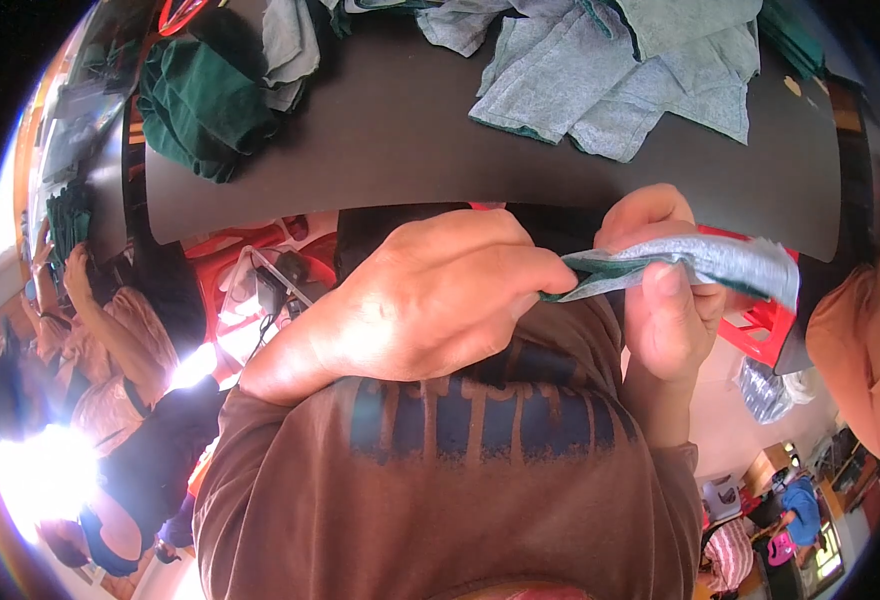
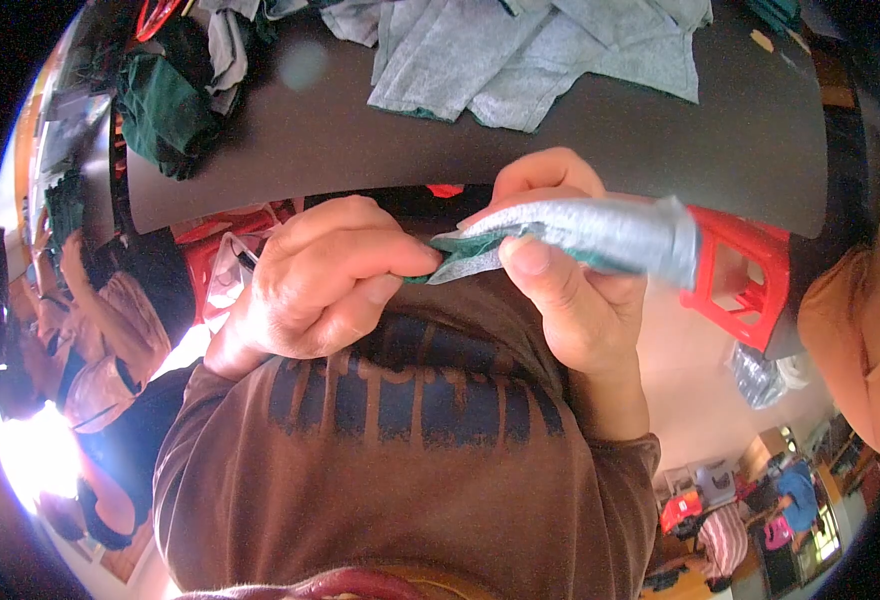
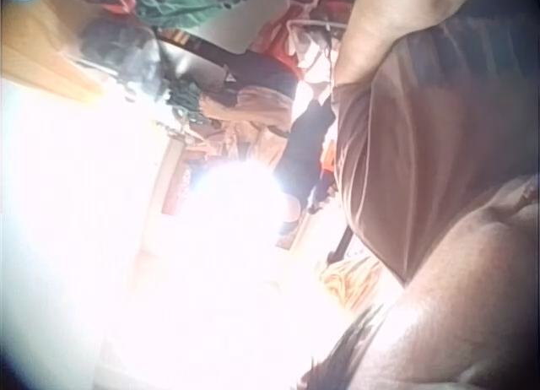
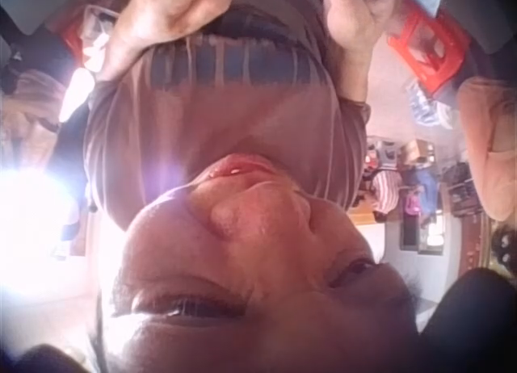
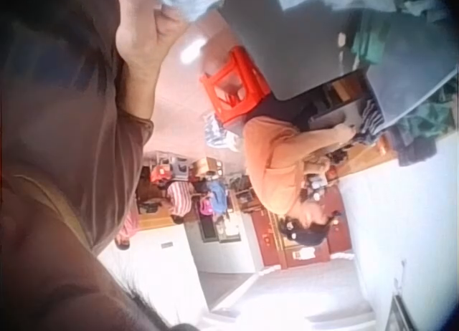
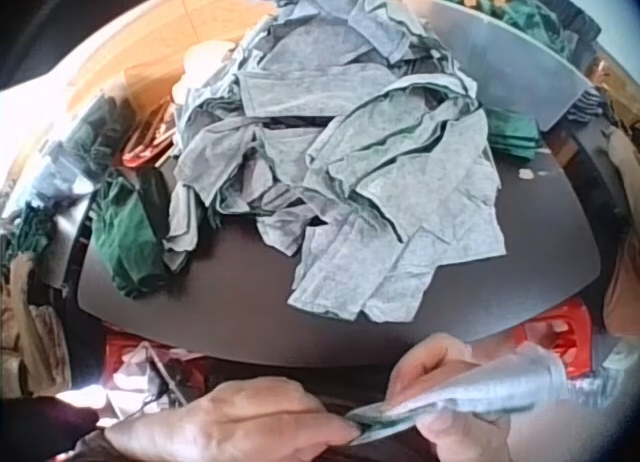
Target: Turning sewn fabric strips right-side out by hand.
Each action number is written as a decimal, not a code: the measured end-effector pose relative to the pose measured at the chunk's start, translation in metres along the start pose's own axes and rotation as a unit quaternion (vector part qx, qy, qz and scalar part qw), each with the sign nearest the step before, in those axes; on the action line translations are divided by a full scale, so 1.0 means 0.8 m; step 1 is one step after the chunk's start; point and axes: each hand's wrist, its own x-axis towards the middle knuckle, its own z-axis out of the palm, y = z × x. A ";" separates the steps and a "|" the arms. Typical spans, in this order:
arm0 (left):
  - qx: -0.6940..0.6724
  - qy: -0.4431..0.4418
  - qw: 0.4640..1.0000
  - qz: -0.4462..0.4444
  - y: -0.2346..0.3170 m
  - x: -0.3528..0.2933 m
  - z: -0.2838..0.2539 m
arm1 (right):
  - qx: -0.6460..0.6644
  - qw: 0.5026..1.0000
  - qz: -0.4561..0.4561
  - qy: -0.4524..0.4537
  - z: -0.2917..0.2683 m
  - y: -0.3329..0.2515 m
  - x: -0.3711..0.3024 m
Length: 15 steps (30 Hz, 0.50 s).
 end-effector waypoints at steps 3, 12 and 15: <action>0.020 -0.037 0.999 -0.020 0.001 0.002 0.000 | -0.004 0.999 -0.017 0.034 0.015 0.000 0.003; 0.059 -0.080 0.995 -0.028 -0.007 -0.012 0.024 | 0.122 0.991 -0.018 0.048 0.026 0.011 0.005; 0.012 -0.076 0.997 -0.023 -0.008 -0.012 0.030 | 0.215 0.976 0.028 -0.007 0.032 0.020 0.007</action>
